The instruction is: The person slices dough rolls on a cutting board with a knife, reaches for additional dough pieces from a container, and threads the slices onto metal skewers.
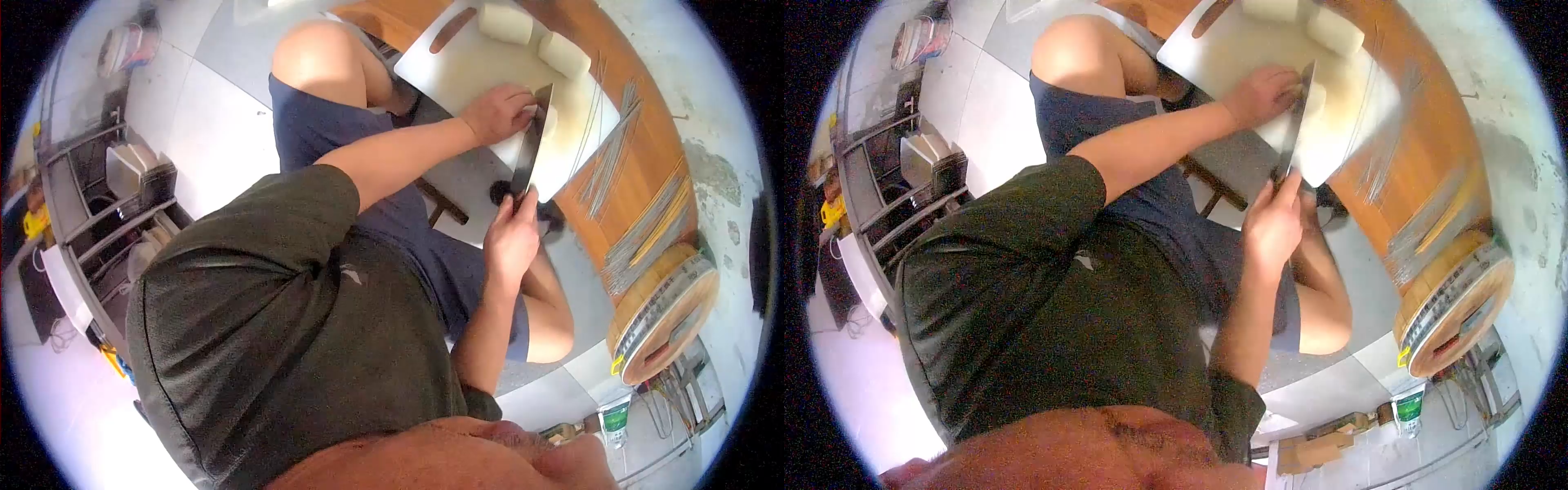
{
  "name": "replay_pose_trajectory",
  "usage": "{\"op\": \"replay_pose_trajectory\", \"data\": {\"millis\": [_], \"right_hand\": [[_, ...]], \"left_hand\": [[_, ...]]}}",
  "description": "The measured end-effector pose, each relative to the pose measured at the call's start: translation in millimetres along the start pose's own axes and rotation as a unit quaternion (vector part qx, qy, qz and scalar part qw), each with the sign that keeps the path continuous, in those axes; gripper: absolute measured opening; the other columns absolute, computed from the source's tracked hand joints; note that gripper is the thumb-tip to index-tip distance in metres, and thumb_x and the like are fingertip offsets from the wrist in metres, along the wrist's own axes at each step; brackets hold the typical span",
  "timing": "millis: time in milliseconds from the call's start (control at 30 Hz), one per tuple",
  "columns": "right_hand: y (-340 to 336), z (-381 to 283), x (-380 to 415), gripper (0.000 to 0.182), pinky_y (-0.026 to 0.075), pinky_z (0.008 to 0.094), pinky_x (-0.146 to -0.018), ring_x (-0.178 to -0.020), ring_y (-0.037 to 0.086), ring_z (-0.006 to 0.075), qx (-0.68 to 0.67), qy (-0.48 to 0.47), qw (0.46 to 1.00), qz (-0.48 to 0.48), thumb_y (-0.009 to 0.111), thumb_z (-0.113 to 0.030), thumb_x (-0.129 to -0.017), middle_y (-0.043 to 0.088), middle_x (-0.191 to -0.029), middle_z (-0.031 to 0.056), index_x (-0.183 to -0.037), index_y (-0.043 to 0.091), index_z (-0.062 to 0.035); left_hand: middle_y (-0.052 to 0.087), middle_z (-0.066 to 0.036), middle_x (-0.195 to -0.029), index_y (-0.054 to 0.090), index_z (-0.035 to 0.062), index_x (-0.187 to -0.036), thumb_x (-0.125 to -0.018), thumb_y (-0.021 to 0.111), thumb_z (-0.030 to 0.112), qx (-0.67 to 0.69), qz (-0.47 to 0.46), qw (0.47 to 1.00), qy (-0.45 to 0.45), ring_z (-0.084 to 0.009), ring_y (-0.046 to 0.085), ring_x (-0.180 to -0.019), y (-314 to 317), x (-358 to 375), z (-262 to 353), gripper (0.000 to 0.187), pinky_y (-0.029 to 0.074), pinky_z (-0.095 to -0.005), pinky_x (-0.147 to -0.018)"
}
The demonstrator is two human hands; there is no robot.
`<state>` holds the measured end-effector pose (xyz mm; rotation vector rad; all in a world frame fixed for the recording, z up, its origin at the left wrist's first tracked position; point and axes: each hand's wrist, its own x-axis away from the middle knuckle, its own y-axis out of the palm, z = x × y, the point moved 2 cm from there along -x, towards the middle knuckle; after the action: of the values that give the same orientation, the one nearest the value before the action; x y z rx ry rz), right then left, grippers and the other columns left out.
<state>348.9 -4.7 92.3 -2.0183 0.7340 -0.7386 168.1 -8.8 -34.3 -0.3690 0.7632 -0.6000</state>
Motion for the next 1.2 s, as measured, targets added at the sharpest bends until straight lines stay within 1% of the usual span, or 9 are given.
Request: {"op": "replay_pose_trajectory", "data": {"millis": [167, 333, 467, 567, 667, 767, 867, 1067, 1200], "right_hand": [[4, -11, -36, 0.039, 0.051, 0.0518, -0.076, -0.09, 0.065, 0.0454, 0.021, -0.011, 1.0, -0.009, 0.053, -0.023, -0.097, 0.068, -0.096, 0.0262, -0.131, 0.049, -0.003], [5, 8, 0, 0.037, 0.05, 0.053, -0.076, -0.092, 0.064, 0.045, 0.023, 0.009, 1.0, 0.004, 0.052, -0.024, -0.098, 0.067, -0.1, 0.0262, -0.13, 0.048, -0.0047], [20, 6, -22, 0.035, 0.05, 0.0534, -0.076, -0.092, 0.063, 0.0464, 0.028, 0.005, 1.0, 0.012, 0.051, -0.023, -0.098, 0.067, -0.099, 0.0265, -0.128, 0.048, -0.0041], [18, -4, -45, 0.034, 0.049, 0.0536, -0.077, -0.091, 0.063, 0.0468, -0.006, -0.02, 1.0, 0.016, 0.051, -0.022, -0.099, 0.067, -0.098, 0.0269, -0.127, 0.049, -0.0031], [18, 1, -19, 0.038, 0.05, 0.0524, -0.078, -0.09, 0.063, 0.0464, 0.0, -0.015, 1.0, 0.025, 0.053, -0.021, -0.098, 0.067, -0.099, 0.0261, -0.13, 0.048, -0.0027], [16, 13, 10, 0.041, 0.052, 0.0492, -0.078, -0.092, 0.065, 0.0429, 0.012, -0.004, 1.0, 0.024, 0.055, -0.021, -0.097, 0.068, -0.101, 0.0238, -0.134, 0.048, -0.0029], [4, 17, 33, 0.039, 0.053, 0.0464, -0.076, -0.09, 0.067, 0.0385, -0.013, -0.009, 0.999, 0.046, 0.058, -0.018, -0.096, 0.069, -0.098, 0.02, -0.132, 0.051, -0.0035], [-27, 18, 37, 0.039, 0.052, 0.0466, -0.071, -0.084, 0.066, 0.04, -0.091, 0.002, 0.992, 0.09, 0.06, -0.016, -0.095, 0.068, -0.096, 0.0213, -0.131, 0.053, -0.0036], [-36, 19, 23, 0.039, 0.051, 0.0454, -0.075, -0.088, 0.065, 0.0399, -0.083, 0.017, 0.994, 0.069, 0.061, -0.014, -0.095, 0.067, -0.096, 0.0224, -0.131, 0.053, -0.0004]], "left_hand": [[0.065, -0.014, -0.106, 0.064, 0.0048, -0.106, -0.082, 0.068, 0.016, 0.01, 0.011, 1.0, 0.006, -0.0333, 0.062, -0.095, 1, -5, -1, 0.027, 0.052, -0.0416, -0.085], [0.065, -0.015, -0.106, 0.064, 0.0042, -0.106, -0.081, 0.068, 0.015, 0.005, 0.005, 1.0, -0.004, -0.0336, 0.062, -0.095, -2, -8, -3, 0.027, 0.052, -0.0421, -0.085], [0.064, -0.016, -0.106, 0.063, 0.004, -0.105, -0.082, 0.068, 0.015, 0.0, 0.008, 1.0, 0.004, -0.0344, 0.062, -0.096, 4, -1, -3, 0.026, 0.052, -0.0426, -0.085], [0.063, -0.017, -0.109, 0.062, 0.0042, -0.108, -0.082, 0.068, 0.015, 0.026, -0.033, 0.999, -0.026, -0.0357, 0.061, -0.098, -3, -5, 2, 0.028, 0.051, -0.0433, -0.085], [0.062, -0.018, -0.113, 0.059, 0.0038, -0.116, -0.082, 0.068, 0.015, 0.007, -0.017, 1.0, -0.02, -0.0373, 0.06, -0.101, -3, -3, 2, 0.036, 0.05, -0.044, -0.089], [0.055, -0.023, -0.125, 0.051, 0.002, -0.13, -0.087, 0.063, 0.015, 0.048, -0.079, 0.993, -0.068, -0.0418, 0.053, -0.114, -4, -2, 1, 0.046, 0.045, -0.0463, -0.099], [0.057, -0.021, -0.123, 0.052, 0.0027, -0.128, -0.085, 0.067, 0.02, 0.011, -0.049, 0.998, -0.033, -0.0391, 0.056, -0.112, -2, 0, -3, 0.048, 0.046, -0.0443, -0.098], [0.055, -0.02, -0.131, 0.049, 0.0027, -0.133, -0.078, 0.077, 0.041, -0.002, -0.09, 0.996, 0.006, -0.0378, 0.052, -0.12, -11, -10, 1, 0.073, 0.042, -0.0448, -0.105], [0.055, -0.02, -0.133, 0.049, 0.0055, -0.136, -0.074, 0.08, 0.042, 0.006, -0.178, 0.984, 0.004, -0.0401, 0.053, -0.122, -18, -23, 6, 0.078, 0.043, -0.0465, -0.104]]}}
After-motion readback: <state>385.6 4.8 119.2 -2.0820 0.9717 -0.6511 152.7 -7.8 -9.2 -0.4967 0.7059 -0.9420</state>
